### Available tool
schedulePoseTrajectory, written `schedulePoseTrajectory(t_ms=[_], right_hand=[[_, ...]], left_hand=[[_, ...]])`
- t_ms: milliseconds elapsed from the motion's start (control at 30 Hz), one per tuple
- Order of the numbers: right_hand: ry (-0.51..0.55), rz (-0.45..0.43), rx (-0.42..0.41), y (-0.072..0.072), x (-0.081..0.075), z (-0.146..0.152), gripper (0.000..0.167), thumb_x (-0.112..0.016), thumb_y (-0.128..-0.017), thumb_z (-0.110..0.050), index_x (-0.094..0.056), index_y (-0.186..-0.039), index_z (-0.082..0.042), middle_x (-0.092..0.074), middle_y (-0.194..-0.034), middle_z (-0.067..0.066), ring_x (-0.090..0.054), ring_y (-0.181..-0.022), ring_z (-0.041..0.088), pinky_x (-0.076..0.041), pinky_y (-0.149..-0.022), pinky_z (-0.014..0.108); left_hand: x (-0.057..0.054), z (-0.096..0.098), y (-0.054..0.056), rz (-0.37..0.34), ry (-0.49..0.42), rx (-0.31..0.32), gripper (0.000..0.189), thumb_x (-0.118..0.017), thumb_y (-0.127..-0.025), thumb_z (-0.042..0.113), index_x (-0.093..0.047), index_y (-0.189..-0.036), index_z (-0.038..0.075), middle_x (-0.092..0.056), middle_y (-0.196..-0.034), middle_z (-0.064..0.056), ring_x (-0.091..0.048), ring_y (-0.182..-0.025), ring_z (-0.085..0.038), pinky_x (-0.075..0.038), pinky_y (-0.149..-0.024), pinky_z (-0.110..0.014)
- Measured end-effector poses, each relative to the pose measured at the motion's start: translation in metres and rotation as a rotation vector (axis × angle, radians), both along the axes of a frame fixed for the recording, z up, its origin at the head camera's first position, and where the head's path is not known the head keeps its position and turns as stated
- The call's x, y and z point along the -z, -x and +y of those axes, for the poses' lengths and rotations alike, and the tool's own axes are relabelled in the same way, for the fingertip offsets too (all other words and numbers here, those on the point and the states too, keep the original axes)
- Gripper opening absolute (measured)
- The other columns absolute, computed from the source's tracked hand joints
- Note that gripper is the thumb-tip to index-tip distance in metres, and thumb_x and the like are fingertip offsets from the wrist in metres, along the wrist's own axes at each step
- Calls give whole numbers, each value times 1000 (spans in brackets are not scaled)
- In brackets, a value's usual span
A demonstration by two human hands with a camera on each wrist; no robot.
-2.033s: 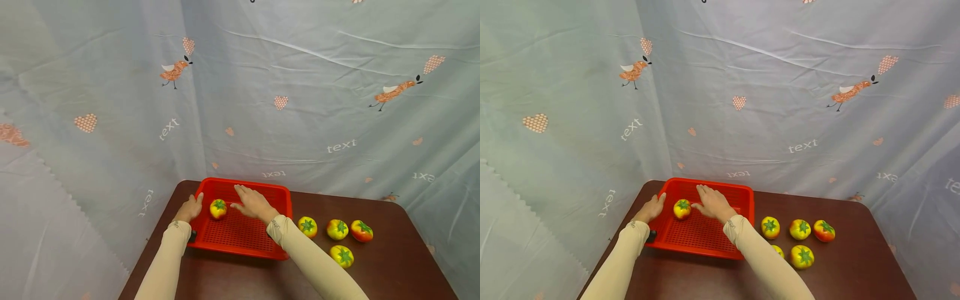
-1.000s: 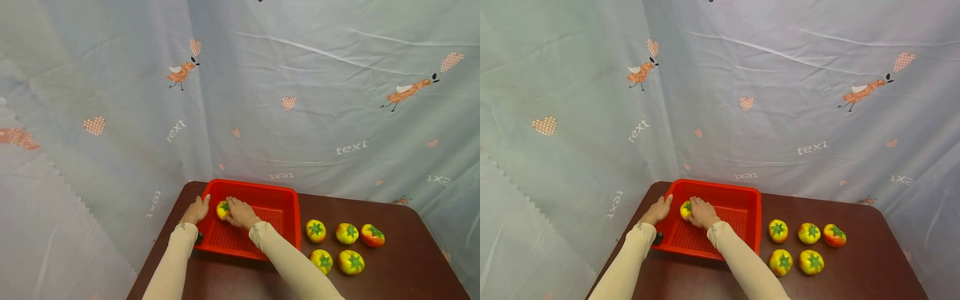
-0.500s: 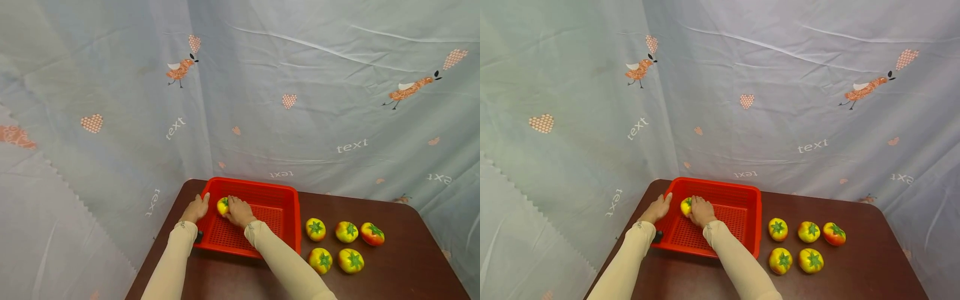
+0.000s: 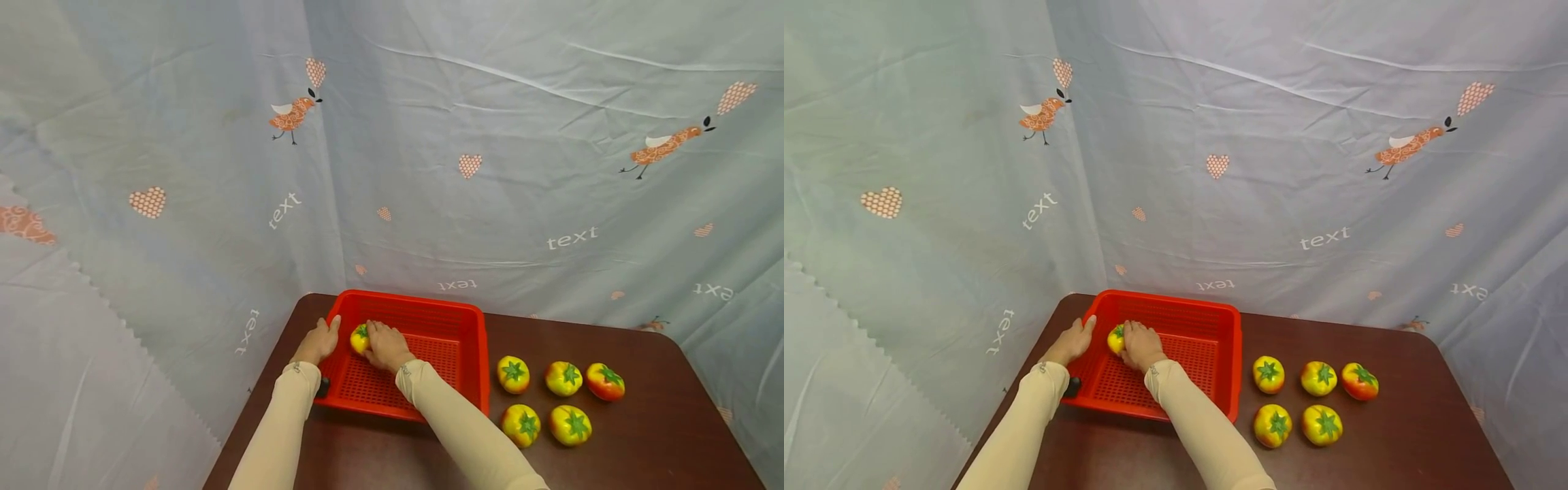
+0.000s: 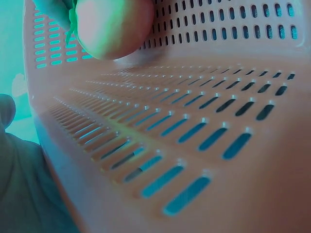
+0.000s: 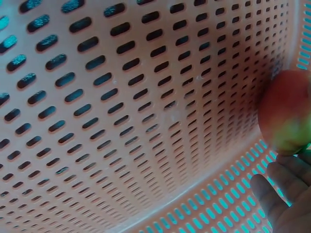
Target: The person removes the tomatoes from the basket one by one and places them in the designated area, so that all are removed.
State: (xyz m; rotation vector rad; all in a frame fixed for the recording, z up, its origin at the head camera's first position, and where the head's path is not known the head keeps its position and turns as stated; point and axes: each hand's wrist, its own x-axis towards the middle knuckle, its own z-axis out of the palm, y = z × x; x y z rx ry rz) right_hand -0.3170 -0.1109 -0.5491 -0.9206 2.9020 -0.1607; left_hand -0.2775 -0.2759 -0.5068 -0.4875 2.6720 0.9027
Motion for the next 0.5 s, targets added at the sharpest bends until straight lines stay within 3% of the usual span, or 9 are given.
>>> schedulePoseTrajectory(t_ms=[200,500], right_hand=[[-1,15,-10,1,1,5,69,-63,-94,-42,-38,-149,-7,-49,-147,8,-51,-132,22,-45,-107,39],[63,52,-33,4,-15,18,70,-63,-94,-39,-36,-149,-5,-49,-147,11,-53,-130,24,-45,-107,40]], left_hand=[[1,1,2,11,8,19,78,-16,-105,50,-8,-151,-14,-29,-150,-39,-37,-134,-52,-29,-113,-60],[1,0,3,30,28,28,78,-14,-105,49,-12,-148,-15,-36,-144,-41,-42,-130,-53,-33,-110,-60]])
